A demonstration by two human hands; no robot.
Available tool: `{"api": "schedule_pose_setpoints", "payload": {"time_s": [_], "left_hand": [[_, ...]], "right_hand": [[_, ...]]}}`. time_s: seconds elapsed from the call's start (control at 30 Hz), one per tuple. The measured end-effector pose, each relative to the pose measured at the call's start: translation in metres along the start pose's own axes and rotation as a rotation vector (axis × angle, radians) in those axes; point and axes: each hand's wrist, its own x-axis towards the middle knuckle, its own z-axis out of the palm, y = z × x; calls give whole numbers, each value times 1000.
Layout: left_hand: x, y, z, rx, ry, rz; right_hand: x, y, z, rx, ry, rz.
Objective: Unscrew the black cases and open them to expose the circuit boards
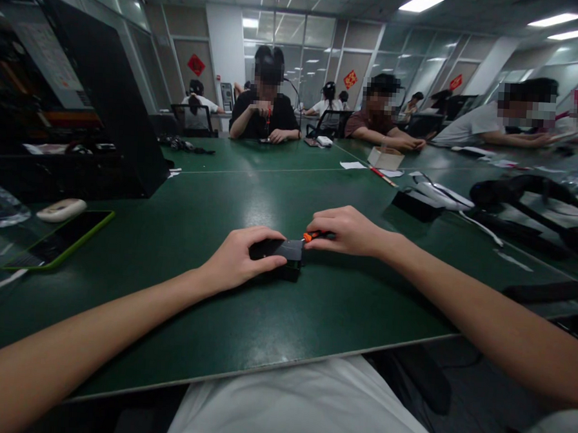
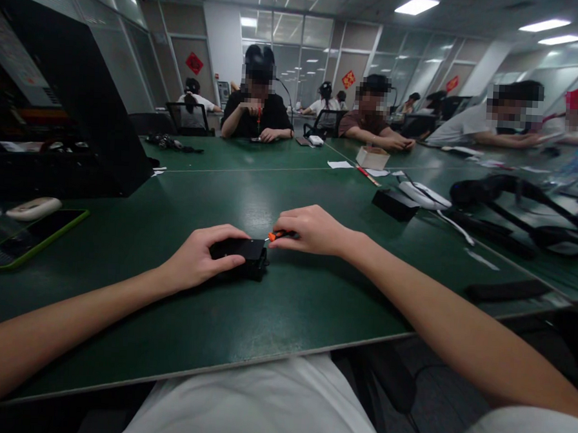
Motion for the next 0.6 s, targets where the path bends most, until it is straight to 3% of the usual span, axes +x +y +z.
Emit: {"api": "schedule_pose_setpoints", "payload": {"time_s": [0.3, 0.6], "left_hand": [[1, -1, 0, -5, 6, 11], [0, -1, -1, -8, 7, 14]], "right_hand": [[1, -2, 2, 1, -20, 5], [-1, 3, 1, 14, -132, 67]]}}
